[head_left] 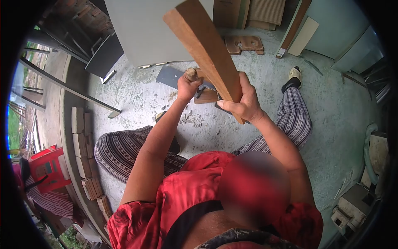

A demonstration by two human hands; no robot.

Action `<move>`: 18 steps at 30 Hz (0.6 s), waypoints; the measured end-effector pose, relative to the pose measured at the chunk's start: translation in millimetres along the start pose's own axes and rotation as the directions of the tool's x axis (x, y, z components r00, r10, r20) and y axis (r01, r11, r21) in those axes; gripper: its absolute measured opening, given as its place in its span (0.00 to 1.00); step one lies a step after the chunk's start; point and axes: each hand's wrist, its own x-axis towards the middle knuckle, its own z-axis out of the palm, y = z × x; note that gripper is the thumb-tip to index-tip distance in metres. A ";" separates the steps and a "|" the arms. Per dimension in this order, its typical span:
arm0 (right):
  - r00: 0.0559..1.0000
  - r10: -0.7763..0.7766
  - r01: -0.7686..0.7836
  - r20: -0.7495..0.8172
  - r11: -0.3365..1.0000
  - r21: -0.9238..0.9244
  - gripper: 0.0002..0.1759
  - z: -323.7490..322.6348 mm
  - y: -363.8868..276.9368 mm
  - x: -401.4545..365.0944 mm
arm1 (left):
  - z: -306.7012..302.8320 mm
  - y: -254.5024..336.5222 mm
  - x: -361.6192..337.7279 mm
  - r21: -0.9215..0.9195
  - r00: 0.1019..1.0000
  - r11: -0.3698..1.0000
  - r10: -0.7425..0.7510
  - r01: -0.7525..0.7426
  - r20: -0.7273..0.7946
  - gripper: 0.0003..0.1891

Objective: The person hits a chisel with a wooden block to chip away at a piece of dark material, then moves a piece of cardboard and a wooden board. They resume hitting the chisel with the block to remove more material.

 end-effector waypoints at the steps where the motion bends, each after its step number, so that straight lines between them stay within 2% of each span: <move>1: 1.000 -0.003 0.003 -0.006 1.000 0.002 0.36 -1.2 4.1 0.3 | -1.7 2.5 -0.2 0.003 1.000 1.000 0.004 -0.004 0.004 0.13; 2: 0.978 0.185 -0.154 0.093 0.949 -0.274 0.36 -3.4 11.8 -0.5 | -2.7 4.7 -1.0 0.022 0.999 0.999 -0.038 0.038 0.023 0.13; 3: 0.913 0.387 -0.261 0.132 0.800 -0.540 0.35 -5.9 16.2 -0.3 | -1.7 5.2 -0.6 0.038 0.996 0.996 -0.080 0.079 0.042 0.13; 7: 0.885 0.443 -0.315 0.144 0.796 -0.517 0.35 -5.9 24.0 3.2 | -0.9 -3.2 2.7 -0.043 0.997 0.996 -0.074 0.075 0.036 0.13; 9: 0.958 0.272 -0.229 0.097 0.921 -0.315 0.35 -9.6 21.1 -0.1 | -0.6 -2.0 -0.1 -0.061 0.998 0.997 -0.050 0.052 0.035 0.13; 15: 0.966 0.255 -0.245 0.050 0.958 -0.147 0.37 -16.7 8.0 3.1 | 0.3 9.2 -1.2 0.062 0.996 0.995 -0.083 0.081 0.031 0.11; 16: 0.965 0.256 -0.247 0.049 0.958 -0.145 0.37 -14.9 9.8 2.6 | 0.4 6.8 -1.3 0.064 0.996 0.995 -0.084 0.081 0.033 0.11; 18: 0.969 0.240 -0.224 0.050 0.949 -0.223 0.36 -13.7 9.8 2.4 | 6.3 4.6 -1.8 -0.076 0.999 0.997 -0.026 0.029 0.030 0.11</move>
